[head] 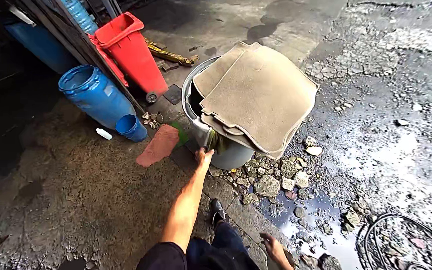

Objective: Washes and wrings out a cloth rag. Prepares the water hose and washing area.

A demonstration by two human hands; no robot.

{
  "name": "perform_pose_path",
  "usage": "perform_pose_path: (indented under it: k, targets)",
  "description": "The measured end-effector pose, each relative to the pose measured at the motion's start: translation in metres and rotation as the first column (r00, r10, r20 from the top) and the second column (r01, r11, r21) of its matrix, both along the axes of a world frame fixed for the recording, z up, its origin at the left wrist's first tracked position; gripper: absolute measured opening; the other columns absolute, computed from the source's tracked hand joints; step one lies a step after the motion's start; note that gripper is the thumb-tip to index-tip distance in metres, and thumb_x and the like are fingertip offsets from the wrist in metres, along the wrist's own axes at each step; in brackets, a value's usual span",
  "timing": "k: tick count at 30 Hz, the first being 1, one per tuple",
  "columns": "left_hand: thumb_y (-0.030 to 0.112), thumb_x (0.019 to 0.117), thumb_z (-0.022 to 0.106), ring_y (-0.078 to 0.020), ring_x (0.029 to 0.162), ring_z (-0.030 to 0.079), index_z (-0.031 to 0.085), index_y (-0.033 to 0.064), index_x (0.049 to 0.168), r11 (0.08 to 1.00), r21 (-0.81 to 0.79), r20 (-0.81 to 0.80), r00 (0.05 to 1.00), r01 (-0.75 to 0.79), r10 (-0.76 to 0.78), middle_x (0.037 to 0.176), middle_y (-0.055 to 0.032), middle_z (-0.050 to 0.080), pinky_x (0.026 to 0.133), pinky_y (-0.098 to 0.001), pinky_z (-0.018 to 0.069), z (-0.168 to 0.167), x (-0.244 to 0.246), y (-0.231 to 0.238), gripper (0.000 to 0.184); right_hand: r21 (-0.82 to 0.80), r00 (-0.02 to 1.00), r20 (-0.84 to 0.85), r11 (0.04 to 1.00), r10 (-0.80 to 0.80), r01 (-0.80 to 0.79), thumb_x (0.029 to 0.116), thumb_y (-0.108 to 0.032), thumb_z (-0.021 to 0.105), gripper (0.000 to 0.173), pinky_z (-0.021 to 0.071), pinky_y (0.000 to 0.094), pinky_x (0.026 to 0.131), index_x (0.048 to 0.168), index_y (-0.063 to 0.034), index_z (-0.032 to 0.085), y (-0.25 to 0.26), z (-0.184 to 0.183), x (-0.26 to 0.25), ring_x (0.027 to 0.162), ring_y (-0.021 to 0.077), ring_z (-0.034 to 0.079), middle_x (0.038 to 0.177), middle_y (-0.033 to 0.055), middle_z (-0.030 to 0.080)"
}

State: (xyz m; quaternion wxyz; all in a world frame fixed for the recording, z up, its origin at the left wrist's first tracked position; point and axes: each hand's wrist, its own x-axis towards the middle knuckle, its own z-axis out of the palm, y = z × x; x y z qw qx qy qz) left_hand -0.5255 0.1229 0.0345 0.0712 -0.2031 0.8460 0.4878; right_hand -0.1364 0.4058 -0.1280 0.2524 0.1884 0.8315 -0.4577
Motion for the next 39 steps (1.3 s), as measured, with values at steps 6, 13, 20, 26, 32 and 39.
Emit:
perform_pose_path:
  k: [6,13,20,26,32,39]
  targets:
    - [0.010,0.0974,0.052,-0.0216,0.092,0.064,0.059,-0.0049,0.109,0.810,0.582,-0.264,0.926,-0.069,0.269,0.100,-0.0152,0.065,0.086,-0.0418,0.0558,0.045,0.031,-0.025,0.021,-0.083,0.956,-0.295,0.996,0.015,-0.041,0.0984,-0.002,0.042,0.034,0.0512,0.0537,0.105,0.108,0.0017,0.075,-0.030,0.059,-0.119,0.113,0.0310,0.070,0.115,0.0158,0.075]
    - [0.021,0.1054,0.048,-0.0109,0.079,0.058,0.057,0.0056,0.119,0.905,0.290,-0.541,0.834,0.310,-0.112,0.094,-0.0050,0.060,0.070,-0.0314,0.0519,0.151,-0.026,-0.050,0.023,-0.006,0.959,-0.267,0.995,-0.094,0.096,0.0878,0.007,0.050,0.023,0.0567,0.0517,0.069,0.099,0.0053,0.070,-0.027,0.085,-0.192,0.069,0.0307,0.066,0.096,0.0225,0.068]
    - [0.020,0.1063,0.050,-0.0061,0.070,0.057,0.060,0.0114,0.115,0.863,0.233,-0.592,0.769,0.448,-0.240,0.087,-0.0009,0.061,0.061,-0.0241,0.0506,0.247,-0.045,-0.066,0.016,0.054,0.842,-0.503,0.965,-0.197,0.258,0.0863,0.005,0.050,0.019,0.0508,0.0613,0.085,0.083,0.0056,0.069,-0.064,0.076,-0.201,0.090,0.0425,0.067,0.090,0.0246,0.068]
    - [0.015,0.1051,0.051,0.0000,0.071,0.061,0.061,0.0130,0.110,0.876,0.192,-0.723,0.667,0.443,-0.179,0.086,0.0057,0.064,0.064,-0.0179,0.0540,0.314,-0.054,-0.158,0.012,0.005,0.911,-0.352,0.973,-0.214,0.231,0.0912,0.005,0.049,0.020,0.0506,0.0610,0.079,0.088,0.0072,0.069,-0.142,0.079,-0.186,0.083,0.0410,0.067,0.086,0.0256,0.067]
    - [0.018,0.1094,0.037,-0.0045,0.086,0.068,0.062,0.0150,0.107,0.873,0.420,-0.760,0.621,0.247,0.190,0.091,0.0062,0.069,0.081,-0.0277,0.0593,0.359,-0.036,-0.317,0.025,0.059,0.962,-0.271,0.998,-0.007,0.024,0.0943,-0.001,0.047,0.023,0.0493,0.0643,0.074,0.095,0.0029,0.070,-0.213,0.081,-0.214,0.078,0.0426,0.066,0.080,0.0244,0.067]
    - [0.018,0.1057,0.049,-0.0057,0.073,0.066,0.064,0.0127,0.104,0.856,0.503,-0.523,0.831,0.121,0.190,0.083,0.0025,0.068,0.068,-0.0268,0.0594,0.308,0.027,-0.491,0.017,0.225,0.913,-0.239,0.934,0.331,-0.279,0.1024,-0.009,0.053,0.024,0.0495,0.0693,0.093,0.112,0.0008,0.072,-0.329,0.114,-0.308,0.103,0.0459,0.069,0.107,0.0256,0.072]
